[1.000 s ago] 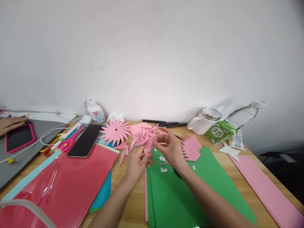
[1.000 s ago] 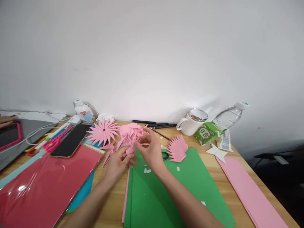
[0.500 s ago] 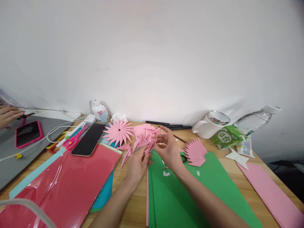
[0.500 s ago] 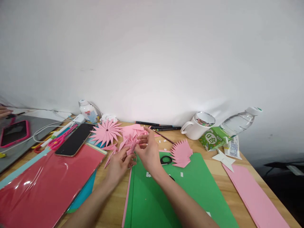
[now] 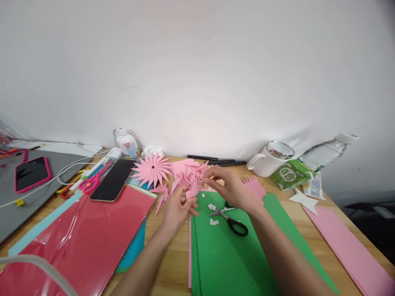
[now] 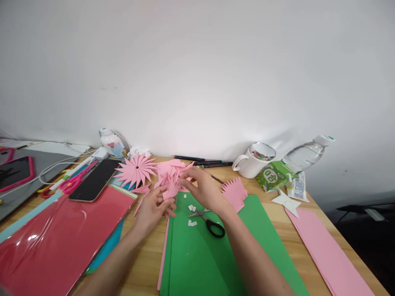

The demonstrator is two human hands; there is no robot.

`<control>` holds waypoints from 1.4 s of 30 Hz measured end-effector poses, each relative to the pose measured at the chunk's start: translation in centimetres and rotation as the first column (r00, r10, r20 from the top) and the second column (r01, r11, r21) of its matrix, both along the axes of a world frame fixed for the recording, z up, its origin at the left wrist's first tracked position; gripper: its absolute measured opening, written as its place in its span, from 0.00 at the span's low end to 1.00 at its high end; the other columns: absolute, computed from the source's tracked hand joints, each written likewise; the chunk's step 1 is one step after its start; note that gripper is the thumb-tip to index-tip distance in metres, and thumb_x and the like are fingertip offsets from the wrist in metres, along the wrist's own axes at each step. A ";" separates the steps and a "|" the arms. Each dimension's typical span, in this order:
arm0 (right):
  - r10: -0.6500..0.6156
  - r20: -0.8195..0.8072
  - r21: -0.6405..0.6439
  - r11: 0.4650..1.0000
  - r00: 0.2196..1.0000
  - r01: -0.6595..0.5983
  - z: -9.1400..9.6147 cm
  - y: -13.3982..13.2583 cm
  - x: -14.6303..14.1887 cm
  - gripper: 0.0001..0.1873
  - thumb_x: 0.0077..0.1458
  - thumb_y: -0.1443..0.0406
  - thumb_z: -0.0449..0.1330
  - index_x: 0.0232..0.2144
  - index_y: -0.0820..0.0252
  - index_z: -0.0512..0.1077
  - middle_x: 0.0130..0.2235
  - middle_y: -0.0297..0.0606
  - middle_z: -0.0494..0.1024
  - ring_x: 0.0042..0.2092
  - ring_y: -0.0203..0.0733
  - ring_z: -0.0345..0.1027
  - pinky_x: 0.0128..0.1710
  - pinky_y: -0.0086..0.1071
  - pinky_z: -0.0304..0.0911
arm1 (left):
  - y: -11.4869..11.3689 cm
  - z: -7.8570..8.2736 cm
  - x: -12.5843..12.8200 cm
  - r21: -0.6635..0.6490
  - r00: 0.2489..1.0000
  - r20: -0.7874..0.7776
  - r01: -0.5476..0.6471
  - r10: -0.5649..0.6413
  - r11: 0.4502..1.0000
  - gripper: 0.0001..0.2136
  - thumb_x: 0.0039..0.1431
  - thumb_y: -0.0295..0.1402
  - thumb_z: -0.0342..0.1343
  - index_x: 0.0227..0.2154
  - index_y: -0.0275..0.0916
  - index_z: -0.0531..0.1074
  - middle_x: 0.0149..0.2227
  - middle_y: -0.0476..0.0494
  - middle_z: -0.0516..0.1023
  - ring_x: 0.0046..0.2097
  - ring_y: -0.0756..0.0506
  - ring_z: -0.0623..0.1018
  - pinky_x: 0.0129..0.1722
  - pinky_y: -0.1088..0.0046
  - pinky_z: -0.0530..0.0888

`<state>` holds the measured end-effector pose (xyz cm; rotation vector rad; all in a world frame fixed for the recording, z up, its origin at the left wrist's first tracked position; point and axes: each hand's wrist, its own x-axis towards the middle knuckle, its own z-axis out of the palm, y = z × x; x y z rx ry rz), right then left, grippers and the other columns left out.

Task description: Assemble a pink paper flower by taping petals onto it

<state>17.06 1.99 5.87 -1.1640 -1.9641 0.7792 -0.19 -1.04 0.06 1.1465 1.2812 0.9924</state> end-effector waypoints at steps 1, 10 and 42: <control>-0.031 -0.024 -0.056 0.998 0.999 0.030 -0.2 0.0 -0.1 0.13 0.57 0.58 0.54 0.24 0.59 0.68 0.27 0.35 0.73 0.31 0.37 0.66 0.32 0.32 0.64 | 0.0 -0.2 -0.1 0.032 1.000 -0.014 -0.014 0.014 0.999 0.17 0.48 0.35 0.58 0.42 0.37 0.66 0.21 0.49 0.76 0.19 0.44 0.77 0.16 0.75 0.68; -0.045 -0.276 -0.323 0.945 0.960 -0.048 -0.5 0.0 -0.5 0.13 0.45 0.57 0.63 0.23 0.62 0.71 0.22 0.32 0.72 0.24 0.33 0.66 0.25 0.28 0.64 | 0.0 0.3 0.0 0.014 0.995 0.060 -0.079 0.078 0.997 0.15 0.47 0.37 0.59 0.36 0.37 0.66 0.20 0.49 0.76 0.19 0.45 0.77 0.14 0.77 0.67; 0.060 -0.009 0.156 0.986 0.998 -0.058 -2.6 -0.4 -2.7 0.02 0.55 0.67 0.57 0.30 0.59 0.70 0.33 0.37 0.74 0.32 0.37 0.69 0.32 0.30 0.66 | 0.7 1.4 -1.2 -0.012 0.890 0.432 -0.157 0.147 0.987 0.18 0.41 0.40 0.66 0.30 0.34 0.69 0.23 0.44 0.80 0.23 0.47 0.78 0.21 0.78 0.69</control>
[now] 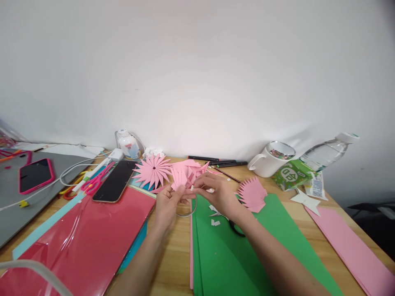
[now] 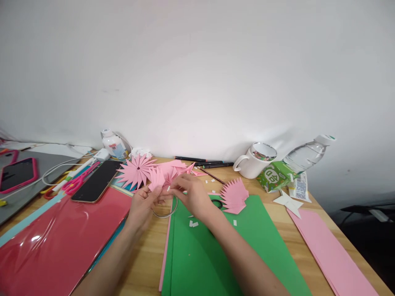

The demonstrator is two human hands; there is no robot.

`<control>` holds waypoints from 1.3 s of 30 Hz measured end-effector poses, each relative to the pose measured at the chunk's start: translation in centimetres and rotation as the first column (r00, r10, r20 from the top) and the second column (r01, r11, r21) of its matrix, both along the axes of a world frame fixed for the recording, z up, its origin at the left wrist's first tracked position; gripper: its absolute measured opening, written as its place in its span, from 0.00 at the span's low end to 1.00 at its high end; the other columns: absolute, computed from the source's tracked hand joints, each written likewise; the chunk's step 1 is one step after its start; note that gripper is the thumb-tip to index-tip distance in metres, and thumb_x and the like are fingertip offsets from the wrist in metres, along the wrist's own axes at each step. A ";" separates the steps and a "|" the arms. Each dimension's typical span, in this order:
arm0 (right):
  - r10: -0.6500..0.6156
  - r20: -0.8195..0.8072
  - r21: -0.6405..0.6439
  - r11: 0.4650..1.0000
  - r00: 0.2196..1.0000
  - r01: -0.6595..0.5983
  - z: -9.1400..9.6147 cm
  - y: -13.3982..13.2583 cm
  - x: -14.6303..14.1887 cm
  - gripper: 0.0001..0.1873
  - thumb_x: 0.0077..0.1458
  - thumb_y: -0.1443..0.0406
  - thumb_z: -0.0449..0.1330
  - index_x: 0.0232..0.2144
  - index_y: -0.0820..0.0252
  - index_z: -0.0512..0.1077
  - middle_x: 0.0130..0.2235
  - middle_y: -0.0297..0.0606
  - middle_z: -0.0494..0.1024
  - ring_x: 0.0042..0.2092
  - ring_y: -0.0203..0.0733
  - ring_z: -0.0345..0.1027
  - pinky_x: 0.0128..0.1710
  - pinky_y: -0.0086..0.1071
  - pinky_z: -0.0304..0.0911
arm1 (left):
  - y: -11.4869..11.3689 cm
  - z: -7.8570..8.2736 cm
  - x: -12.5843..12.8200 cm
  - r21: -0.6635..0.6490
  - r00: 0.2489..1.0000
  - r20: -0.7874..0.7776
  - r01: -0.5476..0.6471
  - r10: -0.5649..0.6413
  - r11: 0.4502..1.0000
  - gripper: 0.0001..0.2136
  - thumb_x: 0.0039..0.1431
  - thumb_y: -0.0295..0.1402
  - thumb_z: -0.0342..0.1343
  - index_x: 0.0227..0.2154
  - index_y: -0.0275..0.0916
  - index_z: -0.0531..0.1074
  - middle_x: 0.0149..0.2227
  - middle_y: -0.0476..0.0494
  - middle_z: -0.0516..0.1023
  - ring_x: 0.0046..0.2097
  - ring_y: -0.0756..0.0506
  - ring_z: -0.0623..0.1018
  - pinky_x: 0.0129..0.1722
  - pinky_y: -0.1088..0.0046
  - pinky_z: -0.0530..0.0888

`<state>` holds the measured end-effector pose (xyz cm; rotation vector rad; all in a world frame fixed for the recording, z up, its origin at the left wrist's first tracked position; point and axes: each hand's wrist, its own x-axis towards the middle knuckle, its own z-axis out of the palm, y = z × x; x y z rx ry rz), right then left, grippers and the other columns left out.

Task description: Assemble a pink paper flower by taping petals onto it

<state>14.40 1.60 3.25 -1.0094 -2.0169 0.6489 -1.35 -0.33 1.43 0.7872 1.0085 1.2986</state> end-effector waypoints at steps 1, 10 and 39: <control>0.048 0.075 0.123 0.991 0.996 -0.057 0.1 0.0 0.2 0.05 0.57 0.68 0.55 0.30 0.59 0.71 0.34 0.39 0.74 0.35 0.37 0.69 0.34 0.31 0.66 | 0.1 0.0 -0.1 -0.040 0.999 0.053 0.005 -0.002 0.999 0.18 0.39 0.39 0.67 0.29 0.34 0.69 0.23 0.44 0.80 0.23 0.48 0.78 0.19 0.80 0.68; -0.010 0.328 0.526 0.833 0.945 -0.173 -0.2 -0.1 0.5 0.10 0.59 0.74 0.49 0.36 0.61 0.69 0.38 0.41 0.74 0.36 0.37 0.66 0.33 0.29 0.61 | 0.5 -0.4 -0.8 -0.250 0.970 0.222 0.153 -0.098 0.956 0.10 0.44 0.32 0.66 0.23 0.31 0.71 0.20 0.45 0.78 0.20 0.52 0.77 0.15 0.85 0.64; 0.101 0.279 0.150 0.978 0.955 -0.148 1.3 0.7 2.4 0.08 0.61 0.69 0.51 0.38 0.58 0.71 0.40 0.43 0.67 0.43 0.42 0.66 0.40 0.38 0.66 | -0.7 -0.8 -0.4 0.164 0.585 -0.805 0.377 -0.097 0.911 0.09 0.58 0.29 0.46 0.42 0.41 0.65 0.21 0.55 0.73 0.24 0.51 0.72 0.26 0.77 0.65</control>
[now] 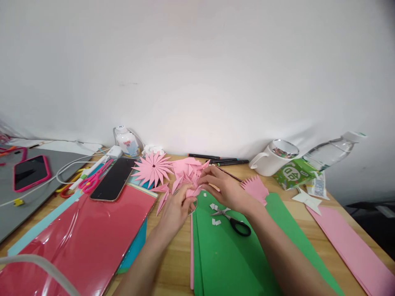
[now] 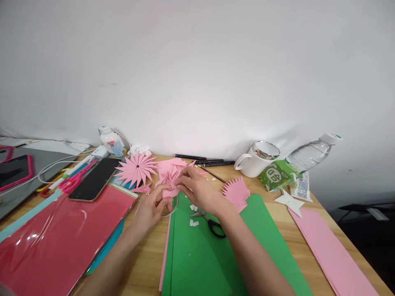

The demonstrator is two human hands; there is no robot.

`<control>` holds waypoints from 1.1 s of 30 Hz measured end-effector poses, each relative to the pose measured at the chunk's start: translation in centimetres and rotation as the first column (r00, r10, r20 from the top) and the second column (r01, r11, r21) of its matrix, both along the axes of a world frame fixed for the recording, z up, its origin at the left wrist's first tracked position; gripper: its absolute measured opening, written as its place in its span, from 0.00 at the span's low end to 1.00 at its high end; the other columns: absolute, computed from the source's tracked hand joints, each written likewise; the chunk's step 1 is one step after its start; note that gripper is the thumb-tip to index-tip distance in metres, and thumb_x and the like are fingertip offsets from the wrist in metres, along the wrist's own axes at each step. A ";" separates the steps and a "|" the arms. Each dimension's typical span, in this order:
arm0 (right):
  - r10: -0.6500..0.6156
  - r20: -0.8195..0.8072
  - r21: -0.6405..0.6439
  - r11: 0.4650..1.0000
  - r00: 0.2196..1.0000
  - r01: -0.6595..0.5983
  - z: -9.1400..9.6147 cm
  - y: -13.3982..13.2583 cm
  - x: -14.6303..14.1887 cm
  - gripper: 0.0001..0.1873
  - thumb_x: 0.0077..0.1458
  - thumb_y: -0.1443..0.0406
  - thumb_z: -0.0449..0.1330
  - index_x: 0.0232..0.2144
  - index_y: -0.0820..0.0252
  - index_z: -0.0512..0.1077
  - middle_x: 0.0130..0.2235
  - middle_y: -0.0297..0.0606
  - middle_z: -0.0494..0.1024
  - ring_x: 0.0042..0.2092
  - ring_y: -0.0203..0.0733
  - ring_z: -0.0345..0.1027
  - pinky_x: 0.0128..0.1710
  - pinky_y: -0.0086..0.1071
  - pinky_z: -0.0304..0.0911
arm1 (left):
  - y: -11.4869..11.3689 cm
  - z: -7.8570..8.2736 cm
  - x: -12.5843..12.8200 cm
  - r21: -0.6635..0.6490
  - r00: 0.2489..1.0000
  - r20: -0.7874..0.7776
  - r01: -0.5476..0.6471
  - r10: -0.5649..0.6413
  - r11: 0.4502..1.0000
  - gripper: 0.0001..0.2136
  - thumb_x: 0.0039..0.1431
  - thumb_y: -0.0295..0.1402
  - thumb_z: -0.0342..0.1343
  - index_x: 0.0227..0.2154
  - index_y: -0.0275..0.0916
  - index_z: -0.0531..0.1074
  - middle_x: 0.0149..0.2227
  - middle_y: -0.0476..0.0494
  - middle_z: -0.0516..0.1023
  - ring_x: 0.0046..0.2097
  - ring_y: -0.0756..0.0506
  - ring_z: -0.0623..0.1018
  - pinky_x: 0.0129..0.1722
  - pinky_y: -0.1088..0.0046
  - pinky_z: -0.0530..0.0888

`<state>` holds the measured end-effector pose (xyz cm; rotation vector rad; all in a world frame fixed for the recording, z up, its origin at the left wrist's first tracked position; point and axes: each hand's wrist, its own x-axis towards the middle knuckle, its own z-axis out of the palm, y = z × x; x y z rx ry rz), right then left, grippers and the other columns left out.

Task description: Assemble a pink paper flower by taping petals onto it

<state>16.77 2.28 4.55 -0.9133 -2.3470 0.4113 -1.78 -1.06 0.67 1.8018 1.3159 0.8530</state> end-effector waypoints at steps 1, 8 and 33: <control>-0.006 0.005 0.003 1.000 1.000 0.006 0.0 0.0 0.0 0.08 0.61 0.68 0.51 0.38 0.58 0.71 0.40 0.43 0.67 0.42 0.42 0.66 0.40 0.37 0.66 | 0.0 0.0 0.0 0.016 1.000 -0.020 0.001 -0.001 1.000 0.10 0.58 0.29 0.46 0.42 0.40 0.66 0.21 0.55 0.73 0.24 0.51 0.72 0.26 0.78 0.65; -0.034 0.058 0.012 0.999 0.998 0.033 0.3 0.0 -0.1 0.11 0.62 0.66 0.49 0.34 0.61 0.70 0.37 0.42 0.67 0.38 0.40 0.66 0.37 0.35 0.65 | 0.0 -0.2 0.0 0.158 0.997 -0.078 0.026 -0.014 0.987 0.11 0.58 0.25 0.45 0.40 0.40 0.70 0.23 0.53 0.73 0.24 0.52 0.72 0.29 0.78 0.66; -0.096 0.111 0.047 0.995 0.989 0.091 0.5 -0.8 0.0 0.08 0.51 0.75 0.59 0.29 0.59 0.74 0.42 0.41 0.68 0.43 0.42 0.65 0.40 0.37 0.65 | -0.4 -0.5 -0.2 0.158 0.981 -0.159 0.134 -0.108 0.978 0.13 0.62 0.28 0.41 0.38 0.40 0.71 0.29 0.47 0.74 0.31 0.48 0.72 0.31 0.75 0.67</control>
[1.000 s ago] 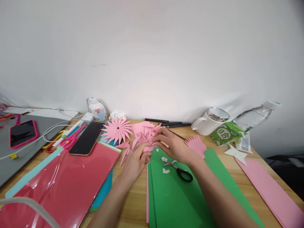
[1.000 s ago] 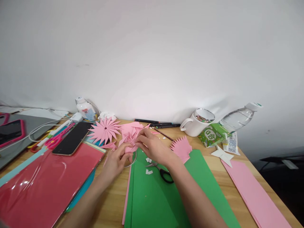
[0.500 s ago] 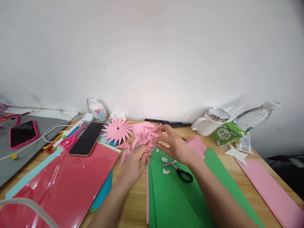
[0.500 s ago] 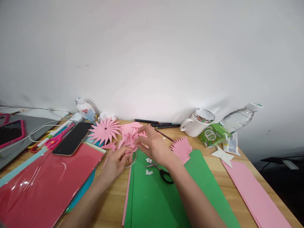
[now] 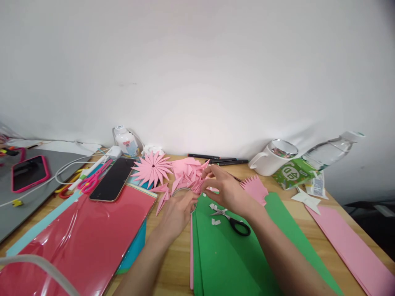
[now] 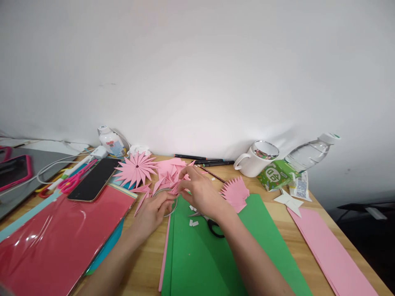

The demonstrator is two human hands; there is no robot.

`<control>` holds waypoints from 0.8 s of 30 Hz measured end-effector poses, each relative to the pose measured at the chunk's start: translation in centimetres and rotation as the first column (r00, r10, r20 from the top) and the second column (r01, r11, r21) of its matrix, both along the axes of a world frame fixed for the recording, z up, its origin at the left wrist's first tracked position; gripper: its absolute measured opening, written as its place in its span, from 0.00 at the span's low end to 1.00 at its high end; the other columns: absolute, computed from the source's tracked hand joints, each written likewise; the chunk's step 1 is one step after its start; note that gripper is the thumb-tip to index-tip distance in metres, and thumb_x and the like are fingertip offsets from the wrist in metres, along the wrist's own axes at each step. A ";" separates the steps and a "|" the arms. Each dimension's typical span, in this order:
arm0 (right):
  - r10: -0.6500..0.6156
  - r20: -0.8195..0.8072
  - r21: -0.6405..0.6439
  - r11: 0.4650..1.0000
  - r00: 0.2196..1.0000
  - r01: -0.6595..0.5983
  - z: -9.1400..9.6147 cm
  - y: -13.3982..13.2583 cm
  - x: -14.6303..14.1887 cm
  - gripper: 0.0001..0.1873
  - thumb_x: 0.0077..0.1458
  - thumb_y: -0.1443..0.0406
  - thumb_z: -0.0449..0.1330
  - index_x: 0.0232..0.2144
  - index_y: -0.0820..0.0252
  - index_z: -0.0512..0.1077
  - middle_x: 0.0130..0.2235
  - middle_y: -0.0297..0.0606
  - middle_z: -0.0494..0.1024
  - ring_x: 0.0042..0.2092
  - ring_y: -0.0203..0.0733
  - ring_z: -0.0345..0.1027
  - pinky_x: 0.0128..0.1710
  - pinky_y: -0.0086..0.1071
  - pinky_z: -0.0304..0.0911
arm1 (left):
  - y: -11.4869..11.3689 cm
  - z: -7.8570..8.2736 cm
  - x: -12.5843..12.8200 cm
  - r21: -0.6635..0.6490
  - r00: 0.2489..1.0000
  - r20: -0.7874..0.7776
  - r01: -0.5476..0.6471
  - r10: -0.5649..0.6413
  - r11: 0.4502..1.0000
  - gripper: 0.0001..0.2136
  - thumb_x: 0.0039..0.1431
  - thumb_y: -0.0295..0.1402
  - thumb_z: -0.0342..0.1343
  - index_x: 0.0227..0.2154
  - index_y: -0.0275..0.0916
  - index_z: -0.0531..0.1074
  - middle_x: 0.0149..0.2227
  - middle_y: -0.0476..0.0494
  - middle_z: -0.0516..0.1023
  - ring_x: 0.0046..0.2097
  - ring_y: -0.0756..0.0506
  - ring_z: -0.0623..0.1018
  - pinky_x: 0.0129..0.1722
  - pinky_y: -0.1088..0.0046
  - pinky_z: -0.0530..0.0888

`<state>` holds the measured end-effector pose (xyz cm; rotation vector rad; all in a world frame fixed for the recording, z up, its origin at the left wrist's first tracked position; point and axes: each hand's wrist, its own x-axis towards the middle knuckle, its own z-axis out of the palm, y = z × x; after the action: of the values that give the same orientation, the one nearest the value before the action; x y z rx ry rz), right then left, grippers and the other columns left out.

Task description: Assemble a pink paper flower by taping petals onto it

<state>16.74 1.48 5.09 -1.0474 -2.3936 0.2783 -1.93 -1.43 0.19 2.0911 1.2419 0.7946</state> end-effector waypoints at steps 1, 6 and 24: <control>-0.004 0.001 -0.010 1.000 1.000 0.004 -0.1 0.0 0.0 0.08 0.51 0.75 0.59 0.28 0.59 0.74 0.42 0.41 0.68 0.42 0.41 0.66 0.40 0.36 0.65 | 0.0 0.0 0.0 -0.002 1.000 0.006 0.000 0.000 1.000 0.13 0.62 0.28 0.41 0.38 0.41 0.71 0.29 0.47 0.74 0.31 0.48 0.73 0.31 0.74 0.67; -0.009 0.059 -0.009 1.000 0.998 0.010 0.1 0.0 -0.1 0.07 0.51 0.75 0.60 0.27 0.59 0.74 0.42 0.41 0.68 0.41 0.41 0.66 0.39 0.35 0.63 | 0.1 -0.1 0.2 -0.022 0.999 0.043 -0.012 0.013 1.000 0.12 0.61 0.28 0.42 0.38 0.40 0.71 0.34 0.45 0.76 0.33 0.48 0.73 0.32 0.73 0.69; 0.112 0.175 -0.060 0.993 0.978 -0.103 0.5 -0.4 0.1 0.12 0.52 0.77 0.57 0.26 0.58 0.75 0.39 0.40 0.72 0.37 0.40 0.66 0.34 0.32 0.62 | 0.2 0.1 0.7 0.019 1.000 0.016 -0.022 0.022 1.000 0.12 0.59 0.27 0.43 0.32 0.39 0.72 0.30 0.46 0.75 0.32 0.47 0.73 0.32 0.72 0.68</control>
<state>16.84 1.11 5.58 -1.0046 -2.6215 0.2958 -1.27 -1.23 0.28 2.0854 1.2558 0.8343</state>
